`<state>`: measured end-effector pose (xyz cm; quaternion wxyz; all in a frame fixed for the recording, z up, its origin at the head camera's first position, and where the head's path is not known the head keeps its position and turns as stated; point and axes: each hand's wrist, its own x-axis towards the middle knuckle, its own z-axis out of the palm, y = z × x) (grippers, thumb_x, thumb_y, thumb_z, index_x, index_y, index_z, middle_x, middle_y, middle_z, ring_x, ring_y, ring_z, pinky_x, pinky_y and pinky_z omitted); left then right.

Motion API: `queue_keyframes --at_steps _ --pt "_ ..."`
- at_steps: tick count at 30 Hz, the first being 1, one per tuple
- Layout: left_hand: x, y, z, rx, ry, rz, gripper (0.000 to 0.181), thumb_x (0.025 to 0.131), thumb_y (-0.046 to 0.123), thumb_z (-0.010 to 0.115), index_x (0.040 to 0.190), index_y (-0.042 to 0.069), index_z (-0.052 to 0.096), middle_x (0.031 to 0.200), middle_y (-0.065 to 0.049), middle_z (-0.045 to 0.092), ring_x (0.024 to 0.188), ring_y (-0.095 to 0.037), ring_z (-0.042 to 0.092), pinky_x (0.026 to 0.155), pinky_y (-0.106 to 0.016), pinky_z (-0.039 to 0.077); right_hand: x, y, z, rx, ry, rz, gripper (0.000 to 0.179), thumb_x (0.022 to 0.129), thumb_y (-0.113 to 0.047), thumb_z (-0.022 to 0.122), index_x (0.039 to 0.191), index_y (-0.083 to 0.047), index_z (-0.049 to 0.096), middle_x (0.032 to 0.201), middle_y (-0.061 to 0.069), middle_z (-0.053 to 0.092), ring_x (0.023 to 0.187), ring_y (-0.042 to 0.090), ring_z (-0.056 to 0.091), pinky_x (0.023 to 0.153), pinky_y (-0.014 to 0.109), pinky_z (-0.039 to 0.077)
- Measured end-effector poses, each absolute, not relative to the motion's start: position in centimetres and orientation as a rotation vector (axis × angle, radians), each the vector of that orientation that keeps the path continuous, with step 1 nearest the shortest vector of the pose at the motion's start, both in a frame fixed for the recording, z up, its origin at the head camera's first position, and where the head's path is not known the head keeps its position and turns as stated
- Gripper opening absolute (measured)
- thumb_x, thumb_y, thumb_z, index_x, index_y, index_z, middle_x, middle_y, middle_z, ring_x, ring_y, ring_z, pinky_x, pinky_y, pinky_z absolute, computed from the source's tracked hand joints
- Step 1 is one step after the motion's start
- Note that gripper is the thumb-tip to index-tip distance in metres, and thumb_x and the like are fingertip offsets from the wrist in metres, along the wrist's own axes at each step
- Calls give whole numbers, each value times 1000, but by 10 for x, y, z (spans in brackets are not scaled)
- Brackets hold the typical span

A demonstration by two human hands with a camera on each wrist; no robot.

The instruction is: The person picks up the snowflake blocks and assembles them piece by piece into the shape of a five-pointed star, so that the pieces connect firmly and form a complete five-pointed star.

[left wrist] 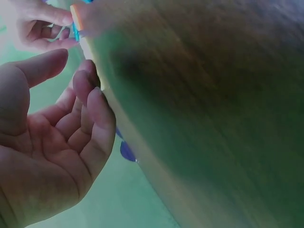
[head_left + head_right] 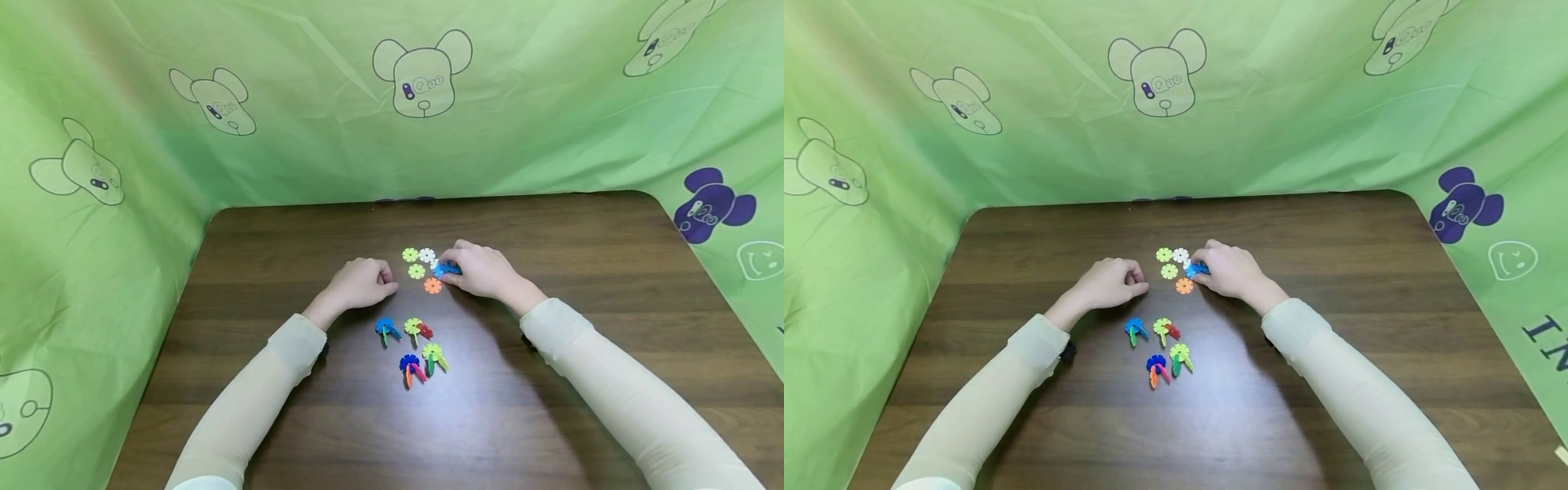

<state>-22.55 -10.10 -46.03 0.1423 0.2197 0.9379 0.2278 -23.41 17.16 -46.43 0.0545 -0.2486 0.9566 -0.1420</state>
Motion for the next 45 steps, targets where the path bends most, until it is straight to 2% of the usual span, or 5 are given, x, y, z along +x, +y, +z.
queue_keyframes --at_steps 14,22,31,38,45 --pt "-242 -61 -466 818 2838 340 44 101 40 69 141 22 63 120 -6 66 98 -24 67 77 -45 58 -225 176 -467 -727 2921 -570 18 94 -23 79 106 -16 68 94 -1 68 81 19 64 70 45 53" --pt "-246 -54 -470 791 2836 313 40 101 43 68 133 19 67 117 -4 65 99 -24 67 79 -43 57 -219 182 -465 -789 2965 -601 15 93 -22 79 106 -17 72 89 -4 68 73 16 61 64 44 51" --pt "-247 -54 -469 709 2798 633 24 96 30 77 110 16 64 91 4 64 81 -15 61 72 -33 50 -212 190 -466 -822 2998 -658 11 95 -23 77 104 -17 75 82 -7 65 70 11 57 61 38 48" --pt "-244 -58 -465 671 2611 1038 23 99 27 74 112 8 76 98 -1 71 90 -14 64 81 -30 52 -208 196 -465 -826 3017 -712 9 98 -24 75 102 -17 75 84 -7 70 72 10 62 66 39 52" --pt "-238 -62 -462 737 2368 1215 23 104 27 66 92 8 73 89 -11 71 72 -29 65 66 -30 53 -204 192 -462 -918 3007 -791 7 98 -19 75 102 -14 76 84 -6 73 74 8 67 69 38 56"
